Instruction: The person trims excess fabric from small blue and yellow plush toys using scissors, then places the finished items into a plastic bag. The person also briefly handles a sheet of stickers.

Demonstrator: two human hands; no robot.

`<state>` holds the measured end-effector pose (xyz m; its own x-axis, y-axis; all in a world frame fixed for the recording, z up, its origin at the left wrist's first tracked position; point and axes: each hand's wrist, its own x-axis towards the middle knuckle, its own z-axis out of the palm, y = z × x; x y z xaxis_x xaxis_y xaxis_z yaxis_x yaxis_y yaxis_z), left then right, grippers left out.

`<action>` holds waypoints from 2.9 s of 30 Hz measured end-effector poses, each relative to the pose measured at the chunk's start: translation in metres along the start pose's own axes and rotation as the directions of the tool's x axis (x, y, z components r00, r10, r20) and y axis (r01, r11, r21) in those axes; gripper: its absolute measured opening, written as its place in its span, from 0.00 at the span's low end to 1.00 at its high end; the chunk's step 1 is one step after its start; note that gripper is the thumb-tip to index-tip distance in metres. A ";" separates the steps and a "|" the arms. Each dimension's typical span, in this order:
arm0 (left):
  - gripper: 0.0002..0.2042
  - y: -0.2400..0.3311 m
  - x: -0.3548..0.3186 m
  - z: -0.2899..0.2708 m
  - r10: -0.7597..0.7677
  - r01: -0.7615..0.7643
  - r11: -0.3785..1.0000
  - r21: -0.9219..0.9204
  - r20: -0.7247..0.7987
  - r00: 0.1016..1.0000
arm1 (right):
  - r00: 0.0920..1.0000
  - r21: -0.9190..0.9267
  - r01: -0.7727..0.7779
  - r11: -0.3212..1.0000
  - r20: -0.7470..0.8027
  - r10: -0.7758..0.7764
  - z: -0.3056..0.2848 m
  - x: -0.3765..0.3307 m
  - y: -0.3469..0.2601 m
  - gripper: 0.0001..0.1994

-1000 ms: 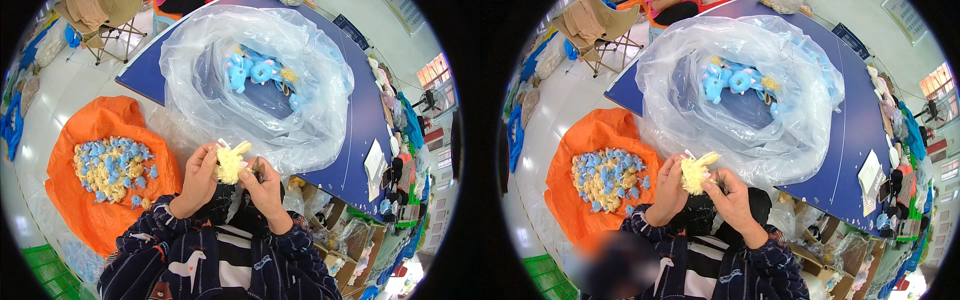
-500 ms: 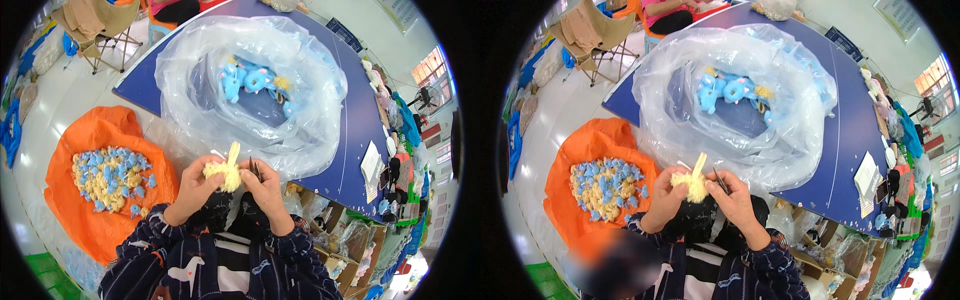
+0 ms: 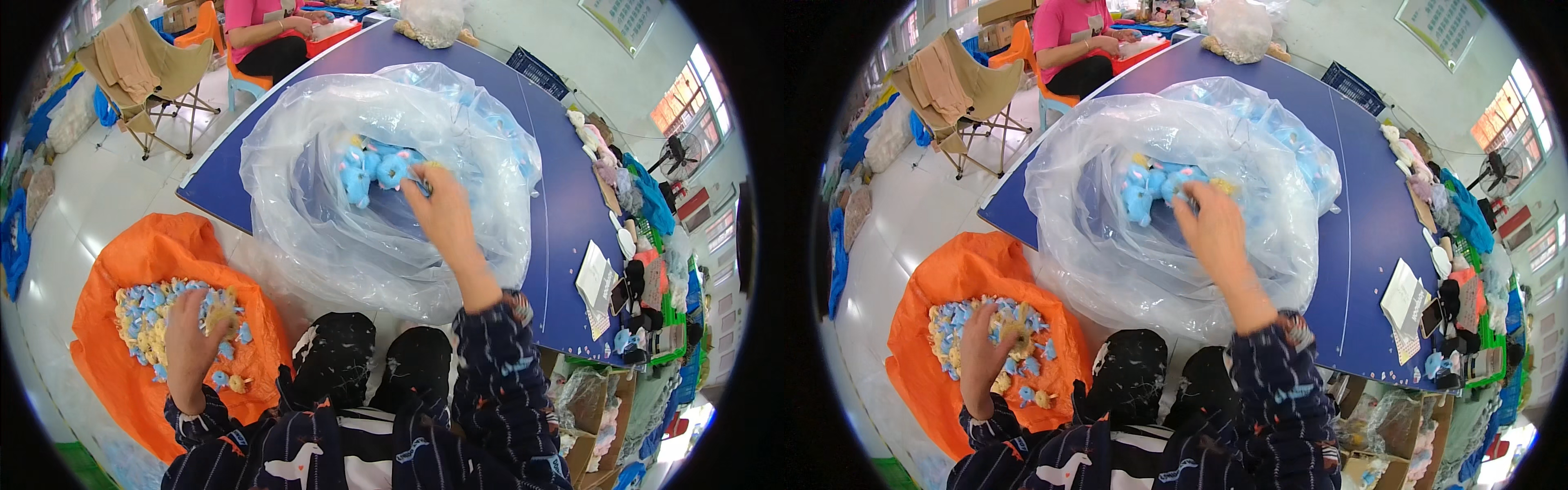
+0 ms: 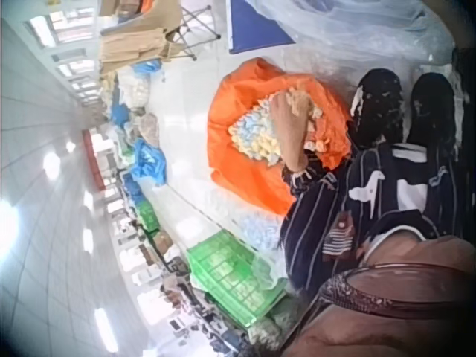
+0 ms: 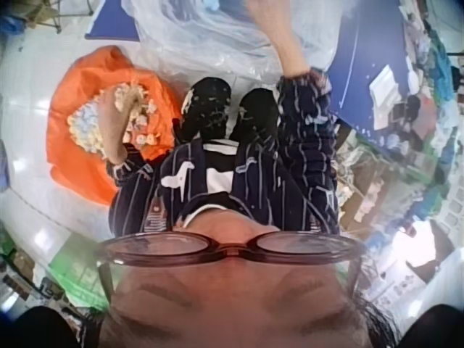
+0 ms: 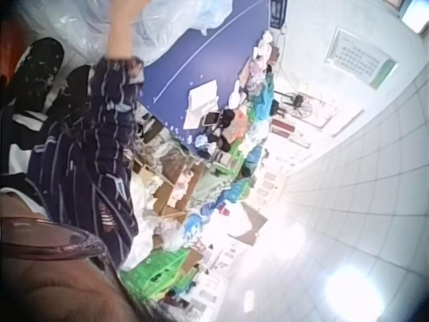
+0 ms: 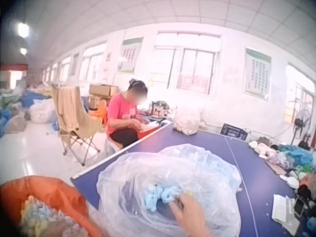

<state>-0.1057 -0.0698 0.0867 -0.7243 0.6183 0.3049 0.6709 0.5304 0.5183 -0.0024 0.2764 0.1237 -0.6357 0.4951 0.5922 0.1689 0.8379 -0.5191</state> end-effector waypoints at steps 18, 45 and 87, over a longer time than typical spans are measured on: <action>0.24 0.099 0.045 0.091 0.233 0.225 0.147 -0.963 0.255 0.939 | 0.921 0.279 -0.149 0.949 0.388 0.031 -0.044 -0.051 -0.058 0.17; 0.20 0.023 -0.005 0.035 -0.151 0.211 0.309 -0.927 0.172 0.973 | 0.981 0.114 -0.004 0.993 0.195 -0.019 0.013 -0.021 -0.042 0.10; 0.23 0.066 -0.001 0.070 0.106 0.371 -0.034 -0.928 0.366 0.925 | 0.981 0.335 -0.142 0.932 0.174 0.087 -0.034 -0.104 -0.074 0.09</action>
<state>-0.0498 0.0052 0.0644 -0.5405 0.8402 0.0444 -0.4392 -0.3267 0.8369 0.0764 0.1704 0.1216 -0.7401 0.5185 0.4283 -0.0043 0.6332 -0.7740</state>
